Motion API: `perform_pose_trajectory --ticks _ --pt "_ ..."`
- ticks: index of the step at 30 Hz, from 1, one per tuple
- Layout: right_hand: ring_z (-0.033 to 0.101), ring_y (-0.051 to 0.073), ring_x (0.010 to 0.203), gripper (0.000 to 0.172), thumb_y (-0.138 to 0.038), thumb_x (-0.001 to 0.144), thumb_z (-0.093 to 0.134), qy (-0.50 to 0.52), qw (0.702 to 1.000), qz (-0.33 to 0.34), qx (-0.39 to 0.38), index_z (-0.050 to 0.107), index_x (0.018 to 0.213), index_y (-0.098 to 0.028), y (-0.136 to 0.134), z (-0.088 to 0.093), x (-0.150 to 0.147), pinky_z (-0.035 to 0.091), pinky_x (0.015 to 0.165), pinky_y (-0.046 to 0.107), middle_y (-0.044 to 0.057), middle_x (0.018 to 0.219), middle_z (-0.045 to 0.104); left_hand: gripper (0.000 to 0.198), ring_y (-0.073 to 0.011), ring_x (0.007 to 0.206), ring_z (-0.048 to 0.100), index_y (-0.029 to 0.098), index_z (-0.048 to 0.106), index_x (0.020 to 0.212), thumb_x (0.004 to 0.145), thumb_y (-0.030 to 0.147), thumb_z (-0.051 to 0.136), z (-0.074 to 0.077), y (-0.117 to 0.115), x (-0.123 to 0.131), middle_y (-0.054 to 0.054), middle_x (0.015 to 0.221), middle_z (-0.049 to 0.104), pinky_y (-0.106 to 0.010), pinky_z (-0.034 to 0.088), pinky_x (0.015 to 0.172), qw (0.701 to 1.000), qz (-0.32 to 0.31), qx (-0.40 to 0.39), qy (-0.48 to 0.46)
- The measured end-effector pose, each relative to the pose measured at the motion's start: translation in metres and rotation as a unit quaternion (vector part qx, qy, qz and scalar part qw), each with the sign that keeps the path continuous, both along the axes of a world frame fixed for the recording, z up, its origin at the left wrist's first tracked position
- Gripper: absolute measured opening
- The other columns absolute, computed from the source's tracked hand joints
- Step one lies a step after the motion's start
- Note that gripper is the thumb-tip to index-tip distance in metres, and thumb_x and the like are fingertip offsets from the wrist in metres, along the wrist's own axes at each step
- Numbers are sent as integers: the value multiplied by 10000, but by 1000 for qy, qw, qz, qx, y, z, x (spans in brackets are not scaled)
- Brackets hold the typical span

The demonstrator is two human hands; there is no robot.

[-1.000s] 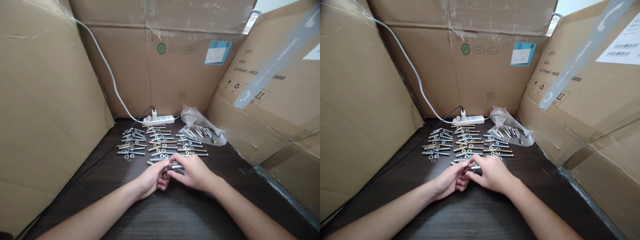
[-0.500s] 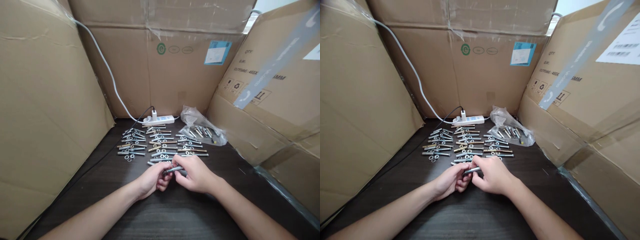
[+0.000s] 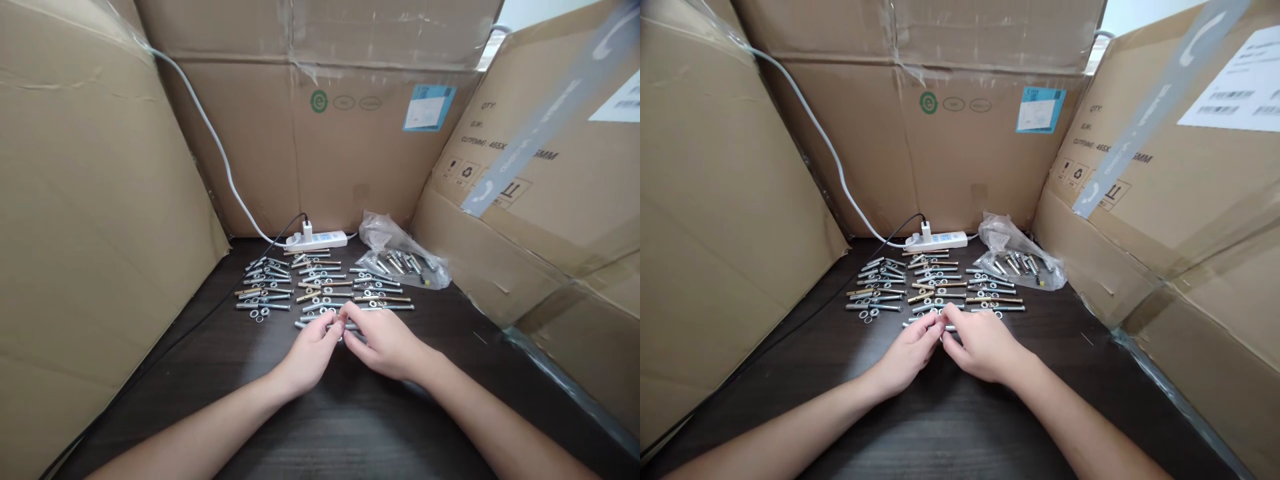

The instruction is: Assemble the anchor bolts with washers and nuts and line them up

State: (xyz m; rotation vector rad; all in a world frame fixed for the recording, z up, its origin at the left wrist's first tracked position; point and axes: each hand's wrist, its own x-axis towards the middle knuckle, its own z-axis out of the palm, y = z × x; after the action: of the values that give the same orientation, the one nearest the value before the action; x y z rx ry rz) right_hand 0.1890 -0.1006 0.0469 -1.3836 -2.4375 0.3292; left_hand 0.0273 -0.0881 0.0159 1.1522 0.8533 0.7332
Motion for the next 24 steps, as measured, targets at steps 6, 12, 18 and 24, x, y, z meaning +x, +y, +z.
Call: perform_pose_trajectory --ticks 6,12,18,24 --pt "499 141 544 167 -350 880 462 68 994 -84 -12 477 985 -221 -1 19 18 302 547 235 -40 626 555 232 -118 671 415 160 508 726 871 339 480 27 21 8 26 693 473 -215 337 638 962 3 250 106" --pt "486 143 627 223 -377 907 393 153 981 -97 -75 517 856 -198 10 16 84 370 599 251 -16 694 537 209 -112 579 384 168 571 796 854 351 490 28 50 24 40 623 447 -214 279 543 927 -44 319 193" --pt "532 167 722 182 -336 853 490 104 977 -102 -156 593 840 -186 19 -8 119 418 670 285 7 778 606 180 -164 665 519 217 631 885 850 336 501 16 47 36 -7 736 612 -246 308 598 817 -97 451 345" --pt "577 180 760 125 -238 813 541 59 986 -86 -128 651 845 -188 20 -18 114 434 708 300 35 840 657 167 -221 794 583 220 615 850 853 326 487 15 41 39 -46 859 652 -281 377 674 754 -142 490 413"
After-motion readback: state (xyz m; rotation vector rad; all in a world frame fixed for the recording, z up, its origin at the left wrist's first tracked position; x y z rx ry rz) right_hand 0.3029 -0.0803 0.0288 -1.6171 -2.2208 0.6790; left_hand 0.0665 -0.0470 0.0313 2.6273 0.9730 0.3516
